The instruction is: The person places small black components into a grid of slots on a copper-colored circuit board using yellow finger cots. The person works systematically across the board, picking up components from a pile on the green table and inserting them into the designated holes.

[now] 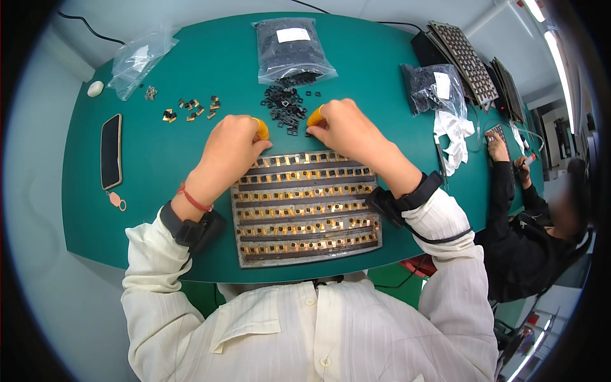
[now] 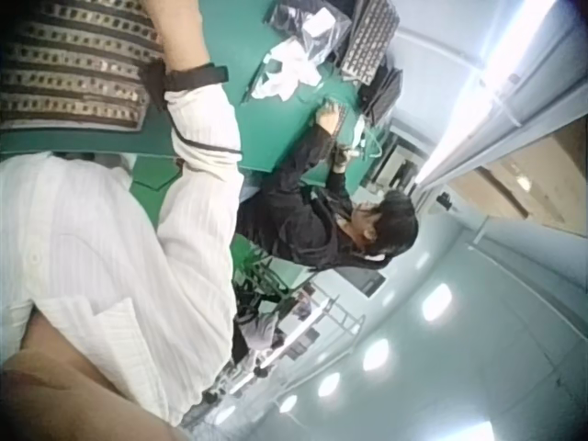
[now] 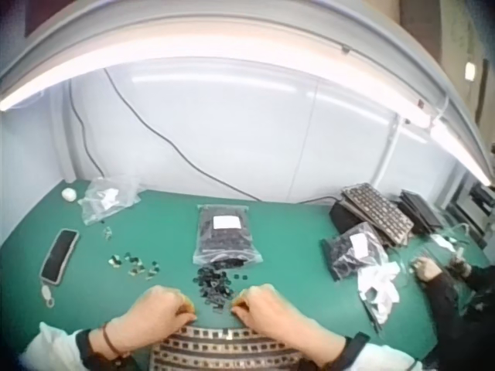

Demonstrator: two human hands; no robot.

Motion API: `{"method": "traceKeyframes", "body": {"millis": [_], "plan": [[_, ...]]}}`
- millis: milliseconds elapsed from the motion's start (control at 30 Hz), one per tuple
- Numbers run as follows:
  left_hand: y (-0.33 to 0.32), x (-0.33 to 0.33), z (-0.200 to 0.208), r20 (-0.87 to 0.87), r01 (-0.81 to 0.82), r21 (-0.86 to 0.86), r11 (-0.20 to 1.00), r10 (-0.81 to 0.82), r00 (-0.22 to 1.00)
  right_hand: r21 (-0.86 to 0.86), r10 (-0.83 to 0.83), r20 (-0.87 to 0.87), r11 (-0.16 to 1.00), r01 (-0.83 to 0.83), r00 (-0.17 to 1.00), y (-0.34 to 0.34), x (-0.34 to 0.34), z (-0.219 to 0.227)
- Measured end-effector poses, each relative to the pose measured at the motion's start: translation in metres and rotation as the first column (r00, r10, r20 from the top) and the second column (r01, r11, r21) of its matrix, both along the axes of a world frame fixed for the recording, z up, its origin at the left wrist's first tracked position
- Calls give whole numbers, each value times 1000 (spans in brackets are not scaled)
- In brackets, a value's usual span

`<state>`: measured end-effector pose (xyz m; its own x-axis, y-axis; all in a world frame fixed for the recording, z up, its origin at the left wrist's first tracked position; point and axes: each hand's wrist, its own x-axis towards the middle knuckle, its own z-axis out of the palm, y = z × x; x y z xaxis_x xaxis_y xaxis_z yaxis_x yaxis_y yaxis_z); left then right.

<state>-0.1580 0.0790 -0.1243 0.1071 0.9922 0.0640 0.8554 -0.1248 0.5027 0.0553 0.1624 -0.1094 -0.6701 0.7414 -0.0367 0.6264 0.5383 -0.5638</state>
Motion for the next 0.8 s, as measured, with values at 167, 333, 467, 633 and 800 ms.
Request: {"method": "traceKeyframes", "body": {"millis": [167,333,467,633,800], "plan": [[-3,7,2,-73,-9,28,1000,11,997,-25,-60,-77,998,58,995,7,8,0],[-2,6,-2,-77,5,89,996,2,997,-44,-38,-37,998,36,999,0,0,-5],[-4,6,1,1,59,111,992,-59,998,-19,-73,-19,997,73,997,-4,-4,-10],[-15,22,9,69,202,98,975,-209,976,29,-58,-10,998,58,998,-3,-5,-10],[-20,33,11,-8,280,63,958,-280,960,11,-82,-72,997,83,994,-2,-3,-13]]}}
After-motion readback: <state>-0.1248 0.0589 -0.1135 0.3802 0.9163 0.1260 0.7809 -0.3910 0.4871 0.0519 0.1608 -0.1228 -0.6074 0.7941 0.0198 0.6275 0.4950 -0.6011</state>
